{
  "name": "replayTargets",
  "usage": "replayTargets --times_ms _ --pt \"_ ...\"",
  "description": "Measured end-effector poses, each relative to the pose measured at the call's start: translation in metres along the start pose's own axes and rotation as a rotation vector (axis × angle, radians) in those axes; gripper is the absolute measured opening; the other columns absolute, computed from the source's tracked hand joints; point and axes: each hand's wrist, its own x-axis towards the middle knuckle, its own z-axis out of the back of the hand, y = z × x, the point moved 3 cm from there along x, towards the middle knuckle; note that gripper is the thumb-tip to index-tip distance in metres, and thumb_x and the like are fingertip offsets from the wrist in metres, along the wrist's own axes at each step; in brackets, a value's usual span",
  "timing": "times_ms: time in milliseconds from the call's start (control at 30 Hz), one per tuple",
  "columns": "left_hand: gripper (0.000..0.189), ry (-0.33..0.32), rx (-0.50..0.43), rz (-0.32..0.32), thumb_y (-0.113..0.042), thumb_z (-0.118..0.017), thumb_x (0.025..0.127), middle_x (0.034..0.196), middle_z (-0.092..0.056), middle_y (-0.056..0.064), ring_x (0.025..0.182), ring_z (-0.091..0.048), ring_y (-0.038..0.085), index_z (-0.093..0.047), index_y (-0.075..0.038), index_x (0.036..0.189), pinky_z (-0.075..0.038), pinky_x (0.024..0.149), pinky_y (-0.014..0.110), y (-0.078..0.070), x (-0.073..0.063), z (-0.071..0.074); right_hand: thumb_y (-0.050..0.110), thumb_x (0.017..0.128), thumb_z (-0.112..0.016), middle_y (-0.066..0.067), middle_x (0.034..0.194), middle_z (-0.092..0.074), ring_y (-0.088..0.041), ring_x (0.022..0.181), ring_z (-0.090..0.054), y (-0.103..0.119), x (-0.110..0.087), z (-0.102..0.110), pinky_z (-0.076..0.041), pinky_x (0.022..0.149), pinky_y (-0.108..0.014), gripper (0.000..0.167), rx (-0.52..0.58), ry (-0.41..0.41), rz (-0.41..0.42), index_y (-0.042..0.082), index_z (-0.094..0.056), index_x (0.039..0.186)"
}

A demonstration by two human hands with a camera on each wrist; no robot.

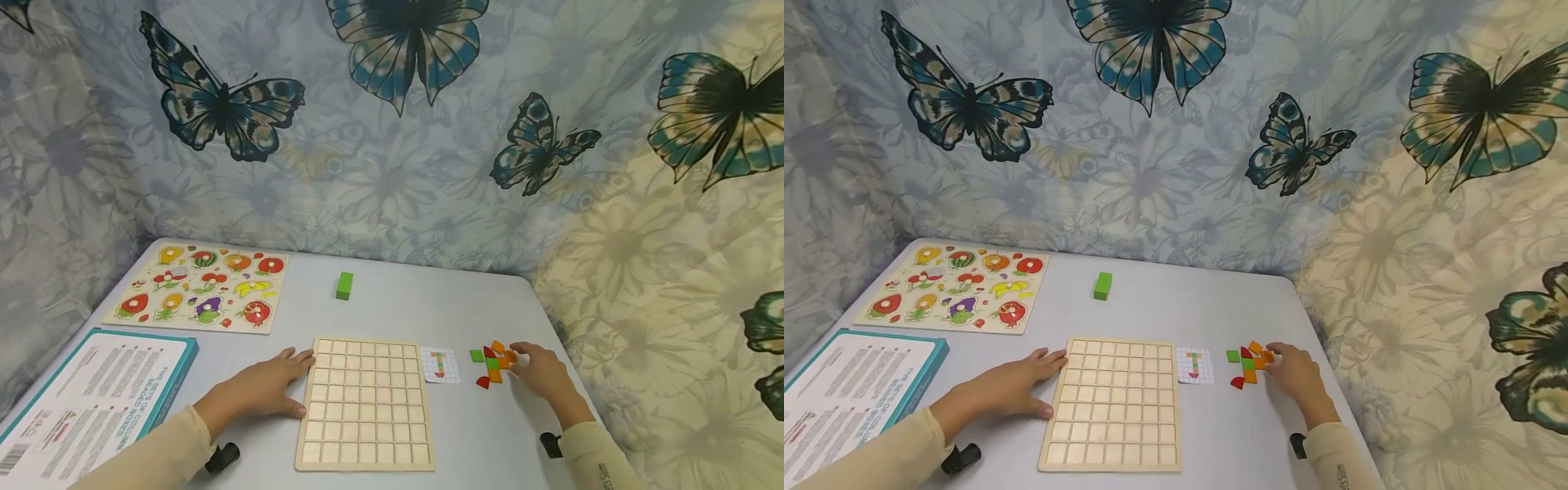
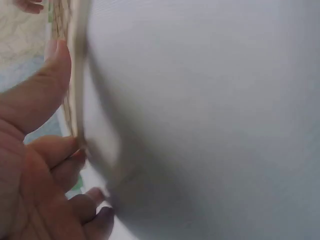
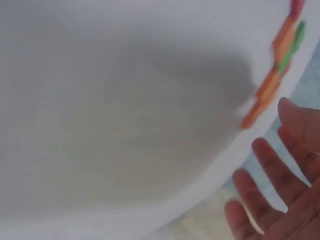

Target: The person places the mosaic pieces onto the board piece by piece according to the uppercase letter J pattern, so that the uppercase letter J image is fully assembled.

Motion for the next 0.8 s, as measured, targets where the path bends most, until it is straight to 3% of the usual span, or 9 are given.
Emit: replayTargets --times_ms 200,800 --pt "0.098 -0.026 0.015 0.014 -0.051 -0.081 0.072 0.158 -0.03 0.0 0.146 -0.016 0.036 -0.038 -0.013 0.152 -0.028 0.108 0.059 0.004 0.007 -0.005 0.018 0.092 -0.068 -0.03 0.13 -0.054 -0.05 0.115 -0.05 -0.019 0.005 -0.002 -0.043 0.091 -0.062 0.043 0.043 0.081 -0.01 -0.001 -0.061 0.129" --pt "0.095 -0.116 0.046 0.002 -0.048 -0.083 0.071 0.155 -0.036 0.003 0.144 -0.021 0.039 -0.043 -0.01 0.149 -0.026 0.109 0.059 0.001 0.003 -0.013 0.025 0.088 -0.075 -0.026 0.12 -0.061 -0.044 0.103 -0.059 -0.03 0.005 -0.008 -0.05 0.08 -0.054 0.037 0.03 0.056 -0.014 0.002 -0.069 0.117"
